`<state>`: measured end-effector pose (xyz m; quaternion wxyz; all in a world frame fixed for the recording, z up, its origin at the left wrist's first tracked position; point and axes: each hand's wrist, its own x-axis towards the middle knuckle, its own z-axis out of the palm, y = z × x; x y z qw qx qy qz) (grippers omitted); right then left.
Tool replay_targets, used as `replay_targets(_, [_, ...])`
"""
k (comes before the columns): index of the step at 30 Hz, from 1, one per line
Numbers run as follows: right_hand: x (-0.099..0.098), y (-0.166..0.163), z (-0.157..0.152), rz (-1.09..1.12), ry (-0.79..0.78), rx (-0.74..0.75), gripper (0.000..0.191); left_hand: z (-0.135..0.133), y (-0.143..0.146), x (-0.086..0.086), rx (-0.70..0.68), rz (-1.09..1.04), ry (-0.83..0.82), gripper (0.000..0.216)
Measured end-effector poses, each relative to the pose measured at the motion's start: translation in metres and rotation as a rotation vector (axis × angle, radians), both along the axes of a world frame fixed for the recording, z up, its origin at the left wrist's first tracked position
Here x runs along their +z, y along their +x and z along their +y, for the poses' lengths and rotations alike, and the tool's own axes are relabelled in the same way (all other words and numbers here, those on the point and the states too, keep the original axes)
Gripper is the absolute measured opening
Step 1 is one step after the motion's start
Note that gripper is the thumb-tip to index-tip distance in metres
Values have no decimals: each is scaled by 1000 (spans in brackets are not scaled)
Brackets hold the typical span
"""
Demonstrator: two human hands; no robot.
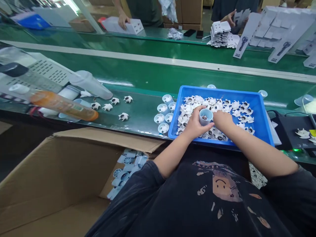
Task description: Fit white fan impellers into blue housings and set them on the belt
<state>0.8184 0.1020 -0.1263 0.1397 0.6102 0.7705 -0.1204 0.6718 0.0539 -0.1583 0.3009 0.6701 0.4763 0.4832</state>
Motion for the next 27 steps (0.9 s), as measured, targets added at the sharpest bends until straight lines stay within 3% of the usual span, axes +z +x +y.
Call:
replay_targets(4, [9, 16, -9, 225, 25, -121, 20, -8, -6, 8, 21, -45, 60, 58])
replay_targets(7, [21, 41, -28, 497, 17, -112, 28, -21, -11, 23, -52, 86, 106, 51])
replay_targets(11, [28, 65, -62, 1266, -269, -184, 43, -36, -7, 44, -162, 313, 161, 48])
replay_targets(13, [31, 67, -76, 1510, -341, -199, 50, -39, -1, 49, -177, 357, 182, 49])
replay_targets(15, [36, 64, -87, 1405, -150, -84, 40, -41, 4, 50, -199, 386, 203, 50])
replay_targets(18, [46, 56, -93, 995, 301, 228, 20, -41, 6, 48, -235, 452, 267, 45])
replay_targets(20, [49, 52, -93, 822, 469, 370, 15, -43, 7, 46, -220, 485, 344, 40])
replay_targets(23, [43, 45, -87, 834, 513, 423, 11, -48, 11, 44, -147, 503, 439, 34])
replay_targets(27, [34, 41, -81, 966, 488, 355, 16, -55, 21, 48, -4, 493, 456, 31])
